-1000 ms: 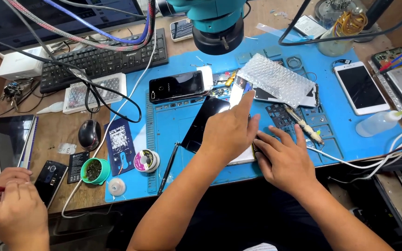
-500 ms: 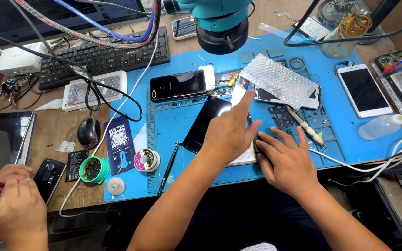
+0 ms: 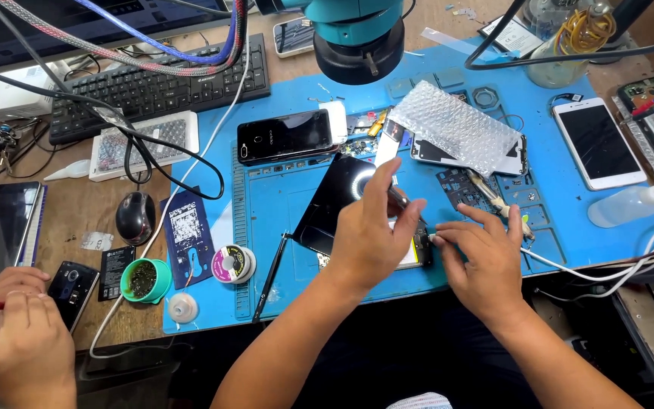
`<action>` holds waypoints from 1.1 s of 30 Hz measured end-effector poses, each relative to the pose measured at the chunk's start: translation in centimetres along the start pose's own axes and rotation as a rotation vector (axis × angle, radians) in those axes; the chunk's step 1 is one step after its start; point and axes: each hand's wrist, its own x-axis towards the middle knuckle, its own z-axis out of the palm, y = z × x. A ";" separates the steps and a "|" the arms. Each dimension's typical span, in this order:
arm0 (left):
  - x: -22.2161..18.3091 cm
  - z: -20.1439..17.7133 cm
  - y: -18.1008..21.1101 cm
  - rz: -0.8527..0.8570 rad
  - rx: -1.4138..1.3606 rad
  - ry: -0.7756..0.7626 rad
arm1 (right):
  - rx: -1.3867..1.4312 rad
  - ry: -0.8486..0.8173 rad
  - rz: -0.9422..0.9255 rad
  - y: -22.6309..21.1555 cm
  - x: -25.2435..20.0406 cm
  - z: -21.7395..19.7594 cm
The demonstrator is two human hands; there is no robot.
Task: Technician assembling a mobile phone by installing the motherboard and connecting internal components like the battery and screen.
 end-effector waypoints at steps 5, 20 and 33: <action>0.8 0.3 -1.0 -0.074 0.098 -0.195 | -0.055 -0.019 -0.067 -0.7 0.2 -0.2; 1.1 0.4 -0.7 0.043 0.186 -0.160 | -0.055 -0.069 -0.147 -0.4 0.2 0.0; 2.5 -0.5 0.6 0.181 0.122 -0.393 | -0.062 -0.050 -0.164 -0.5 0.1 0.1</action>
